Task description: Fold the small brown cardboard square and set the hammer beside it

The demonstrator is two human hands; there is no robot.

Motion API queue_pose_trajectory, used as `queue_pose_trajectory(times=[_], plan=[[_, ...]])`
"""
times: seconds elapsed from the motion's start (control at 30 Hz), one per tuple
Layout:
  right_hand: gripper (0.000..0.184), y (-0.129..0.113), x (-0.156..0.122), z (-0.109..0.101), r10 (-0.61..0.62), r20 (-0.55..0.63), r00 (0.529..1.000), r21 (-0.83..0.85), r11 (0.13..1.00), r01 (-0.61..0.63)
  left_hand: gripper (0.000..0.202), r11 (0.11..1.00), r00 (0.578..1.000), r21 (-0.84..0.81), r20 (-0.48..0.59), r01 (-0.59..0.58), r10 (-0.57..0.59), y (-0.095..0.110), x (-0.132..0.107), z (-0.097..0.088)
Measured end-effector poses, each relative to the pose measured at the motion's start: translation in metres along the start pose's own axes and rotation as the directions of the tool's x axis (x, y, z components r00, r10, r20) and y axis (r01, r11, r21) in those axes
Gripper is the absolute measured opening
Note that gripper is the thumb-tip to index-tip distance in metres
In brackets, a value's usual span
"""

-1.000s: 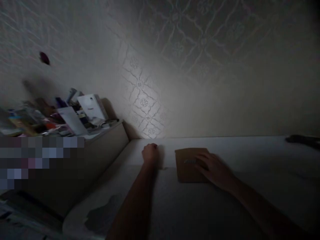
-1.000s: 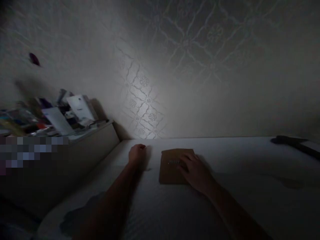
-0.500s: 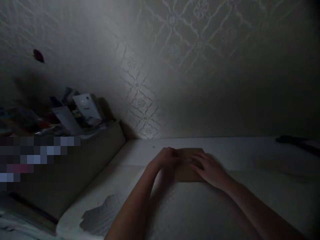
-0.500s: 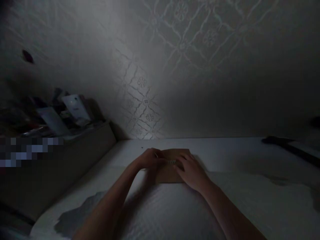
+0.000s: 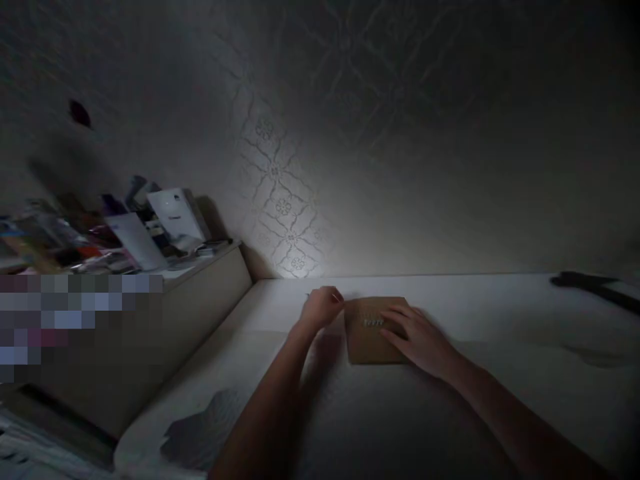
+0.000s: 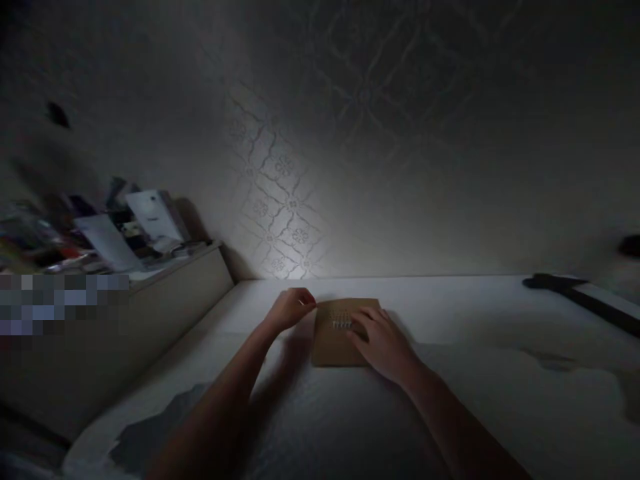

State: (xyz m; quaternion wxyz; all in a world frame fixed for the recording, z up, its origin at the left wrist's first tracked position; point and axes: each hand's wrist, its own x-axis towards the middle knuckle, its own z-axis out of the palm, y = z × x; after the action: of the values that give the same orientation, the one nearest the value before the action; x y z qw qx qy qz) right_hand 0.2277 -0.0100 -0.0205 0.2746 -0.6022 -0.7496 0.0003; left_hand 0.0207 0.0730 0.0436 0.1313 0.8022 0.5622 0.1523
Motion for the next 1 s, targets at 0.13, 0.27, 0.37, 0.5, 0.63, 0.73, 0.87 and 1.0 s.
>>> queue_pose_trajectory(times=[0.13,0.27,0.37,0.5,0.63,0.73,0.87,1.0], plan=[[0.035,0.0,0.0,0.0,0.012,-0.011,1.0,0.011,1.0,-0.012,0.026,0.958,0.952,0.085,-0.163,0.275,-0.259,-0.026,0.003,0.0],[0.035,0.0,0.001,-0.001,0.014,0.009,1.0,0.014,1.0,-0.014,0.029,0.91,0.903,0.116,-0.226,0.398,-0.366,-0.044,0.004,0.004],[0.036,-0.001,0.001,-0.002,0.025,0.023,0.999,0.018,1.0,-0.025,0.03,0.898,0.887,0.115,-0.248,0.426,-0.389,-0.05,0.004,0.006],[0.035,-0.002,0.0,-0.001,0.039,0.021,0.999,0.027,0.999,-0.039,0.031,0.918,0.904,0.137,-0.278,0.373,-0.326,-0.043,0.004,0.004],[0.034,-0.003,0.0,-0.001,0.033,-0.004,0.999,0.047,0.998,-0.033,0.028,0.993,0.981,0.074,-0.182,0.087,-0.072,-0.019,0.004,0.001],[0.034,-0.004,0.0,-0.003,0.022,-0.004,1.0,0.05,0.999,-0.021,0.026,0.981,0.984,-0.092,0.033,-0.169,0.172,0.003,0.0,0.002],[0.035,-0.005,0.001,-0.004,0.001,0.0,1.0,0.049,0.999,-0.001,0.025,0.951,0.926,-0.125,0.221,-0.283,0.305,0.025,-0.01,0.005],[0.033,-0.005,0.001,-0.003,-0.003,-0.015,1.0,0.04,0.999,0.004,0.021,0.958,0.932,0.013,0.233,-0.287,0.277,0.033,-0.015,0.006]])
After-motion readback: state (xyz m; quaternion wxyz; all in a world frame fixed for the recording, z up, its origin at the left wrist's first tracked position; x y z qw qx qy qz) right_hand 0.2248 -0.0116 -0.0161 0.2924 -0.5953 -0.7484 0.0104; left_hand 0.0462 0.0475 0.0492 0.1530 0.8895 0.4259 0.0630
